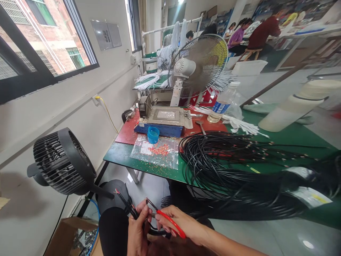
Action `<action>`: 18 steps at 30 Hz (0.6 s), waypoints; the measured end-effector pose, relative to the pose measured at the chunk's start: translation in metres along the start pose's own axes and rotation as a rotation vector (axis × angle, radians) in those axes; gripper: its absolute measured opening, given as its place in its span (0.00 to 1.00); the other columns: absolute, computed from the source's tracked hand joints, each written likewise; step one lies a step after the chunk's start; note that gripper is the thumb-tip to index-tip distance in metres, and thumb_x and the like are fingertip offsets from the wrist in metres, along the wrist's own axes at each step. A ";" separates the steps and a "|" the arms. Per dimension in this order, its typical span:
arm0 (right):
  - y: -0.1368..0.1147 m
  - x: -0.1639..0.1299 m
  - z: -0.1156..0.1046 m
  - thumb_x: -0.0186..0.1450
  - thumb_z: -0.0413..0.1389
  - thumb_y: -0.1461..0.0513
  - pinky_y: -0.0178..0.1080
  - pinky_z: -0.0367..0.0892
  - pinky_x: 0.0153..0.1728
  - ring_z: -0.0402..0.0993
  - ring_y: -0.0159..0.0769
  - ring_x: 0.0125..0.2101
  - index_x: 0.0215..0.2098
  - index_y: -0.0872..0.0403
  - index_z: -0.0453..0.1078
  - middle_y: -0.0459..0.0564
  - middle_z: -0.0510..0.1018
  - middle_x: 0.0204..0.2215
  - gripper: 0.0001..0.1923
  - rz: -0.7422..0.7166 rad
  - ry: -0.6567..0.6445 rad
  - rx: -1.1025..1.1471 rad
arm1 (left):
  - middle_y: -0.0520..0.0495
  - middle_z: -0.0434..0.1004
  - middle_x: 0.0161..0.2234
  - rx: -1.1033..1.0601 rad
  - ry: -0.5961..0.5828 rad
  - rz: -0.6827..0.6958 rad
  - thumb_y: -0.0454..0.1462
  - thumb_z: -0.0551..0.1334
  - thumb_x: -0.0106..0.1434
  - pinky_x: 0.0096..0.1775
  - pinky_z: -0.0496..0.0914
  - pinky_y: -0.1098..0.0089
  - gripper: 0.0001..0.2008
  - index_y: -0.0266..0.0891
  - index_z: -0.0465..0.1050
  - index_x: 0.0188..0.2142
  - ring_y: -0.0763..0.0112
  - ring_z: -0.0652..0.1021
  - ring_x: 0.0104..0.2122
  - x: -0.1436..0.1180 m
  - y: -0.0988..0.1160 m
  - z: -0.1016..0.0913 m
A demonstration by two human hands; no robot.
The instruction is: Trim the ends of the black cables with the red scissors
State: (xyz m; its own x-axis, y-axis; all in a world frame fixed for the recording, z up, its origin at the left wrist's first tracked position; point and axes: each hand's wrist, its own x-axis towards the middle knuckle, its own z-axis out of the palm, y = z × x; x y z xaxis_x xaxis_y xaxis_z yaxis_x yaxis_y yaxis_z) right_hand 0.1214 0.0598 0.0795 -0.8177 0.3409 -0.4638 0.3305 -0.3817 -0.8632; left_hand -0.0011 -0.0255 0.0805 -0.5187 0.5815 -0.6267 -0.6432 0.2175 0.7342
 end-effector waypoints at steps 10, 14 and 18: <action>-0.011 0.001 0.000 0.55 0.49 0.42 0.28 0.49 0.16 0.52 0.22 0.15 0.25 0.60 0.67 0.41 0.60 0.15 0.28 -0.067 0.100 0.140 | 0.54 0.68 0.20 0.019 -0.064 -0.078 0.38 0.65 0.46 0.26 0.62 0.81 0.17 0.35 0.73 0.36 0.86 0.65 0.20 0.002 -0.005 -0.002; -0.026 0.002 -0.016 0.56 0.49 0.43 0.28 0.48 0.18 0.53 0.22 0.17 0.26 0.59 0.66 0.41 0.60 0.16 0.26 -0.206 0.198 0.130 | 0.55 0.66 0.19 -0.024 -0.077 -0.121 0.39 0.63 0.47 0.19 0.53 0.84 0.18 0.36 0.71 0.39 0.88 0.62 0.18 0.006 -0.010 -0.005; -0.025 0.000 -0.019 0.55 0.52 0.44 0.28 0.49 0.18 0.52 0.22 0.16 0.24 0.60 0.67 0.40 0.59 0.15 0.25 -0.142 0.074 0.000 | 0.55 0.66 0.20 -0.055 -0.098 -0.090 0.39 0.63 0.47 0.16 0.46 0.83 0.18 0.37 0.71 0.39 0.88 0.61 0.17 0.005 -0.008 -0.003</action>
State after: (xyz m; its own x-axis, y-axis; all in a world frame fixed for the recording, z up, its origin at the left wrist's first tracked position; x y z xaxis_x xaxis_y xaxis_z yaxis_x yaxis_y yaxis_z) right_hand 0.1217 0.0853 0.0971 -0.8192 0.4540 -0.3505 0.2137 -0.3255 -0.9211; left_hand -0.0005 -0.0267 0.0708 -0.4018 0.6363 -0.6586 -0.7160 0.2300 0.6591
